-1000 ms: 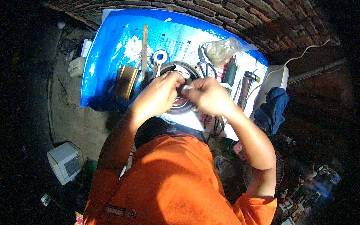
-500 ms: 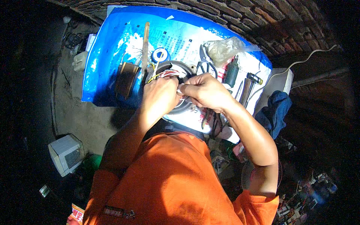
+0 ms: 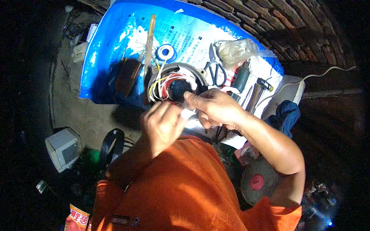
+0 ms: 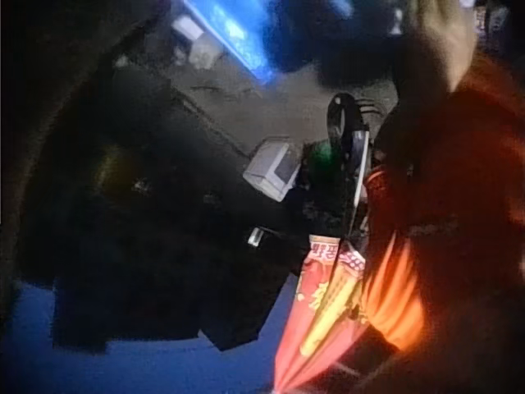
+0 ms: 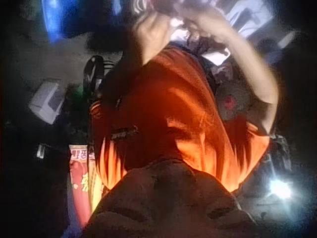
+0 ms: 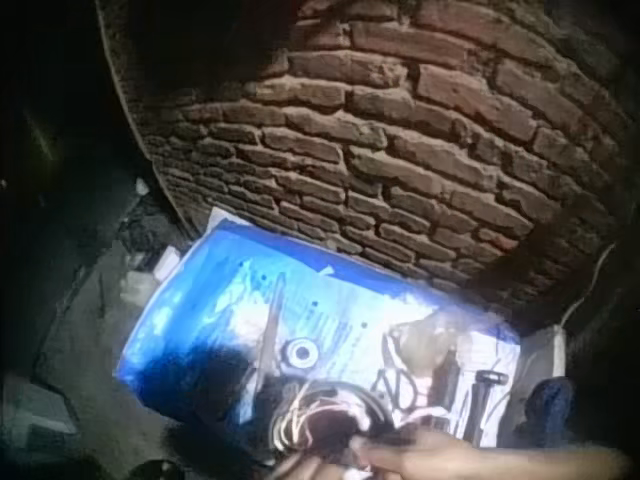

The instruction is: The person wraps white tape around the wires of a circular electrical component, likely a motor stator, to secure and insulate the connections. They repeatedly pull tape, wrap it around the wires, and press it down with their fingers.

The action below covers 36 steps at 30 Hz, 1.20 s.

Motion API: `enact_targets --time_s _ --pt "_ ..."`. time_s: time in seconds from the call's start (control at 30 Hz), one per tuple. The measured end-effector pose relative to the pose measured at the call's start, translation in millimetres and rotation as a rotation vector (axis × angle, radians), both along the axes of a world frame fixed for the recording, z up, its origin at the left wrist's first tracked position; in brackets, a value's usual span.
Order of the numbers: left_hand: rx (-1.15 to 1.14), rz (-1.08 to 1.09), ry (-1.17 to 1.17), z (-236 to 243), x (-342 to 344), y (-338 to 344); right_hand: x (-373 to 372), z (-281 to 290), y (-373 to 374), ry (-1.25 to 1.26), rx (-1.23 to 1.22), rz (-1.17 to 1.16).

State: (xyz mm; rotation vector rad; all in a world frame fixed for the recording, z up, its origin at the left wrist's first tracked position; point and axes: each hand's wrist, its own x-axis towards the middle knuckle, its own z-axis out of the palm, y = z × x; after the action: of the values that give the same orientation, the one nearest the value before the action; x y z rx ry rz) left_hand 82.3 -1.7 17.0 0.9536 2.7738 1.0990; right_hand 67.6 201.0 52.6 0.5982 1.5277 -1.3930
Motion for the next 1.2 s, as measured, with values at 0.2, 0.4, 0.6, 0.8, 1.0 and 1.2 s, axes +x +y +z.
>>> enact_targets --time_s 0.2,0.4,0.6,0.8,1.0,1.2 --pt "0.108 -0.133 -0.113 13 -3 -5 -4 -3 -6 -0.056 0.078 -0.040" --pt "-0.264 -0.211 -0.321 21 -37 2 -1 10 3 -0.140 0.021 -0.205" --pt "-0.418 -0.296 -0.376 6 -49 17 3 -5 7 -0.151 -0.204 -0.360" --pt "-0.487 -0.495 -0.258 0 -64 4 12 -5 -6 -0.049 -0.036 -0.206" --pt "-0.222 -0.401 -0.224 -11 -49 -9 42 -9 -18 0.108 -0.076 -0.173" --pt "-0.205 -0.386 -0.147 -10 -44 -7 53 -2 -21 0.250 -0.052 -0.122"
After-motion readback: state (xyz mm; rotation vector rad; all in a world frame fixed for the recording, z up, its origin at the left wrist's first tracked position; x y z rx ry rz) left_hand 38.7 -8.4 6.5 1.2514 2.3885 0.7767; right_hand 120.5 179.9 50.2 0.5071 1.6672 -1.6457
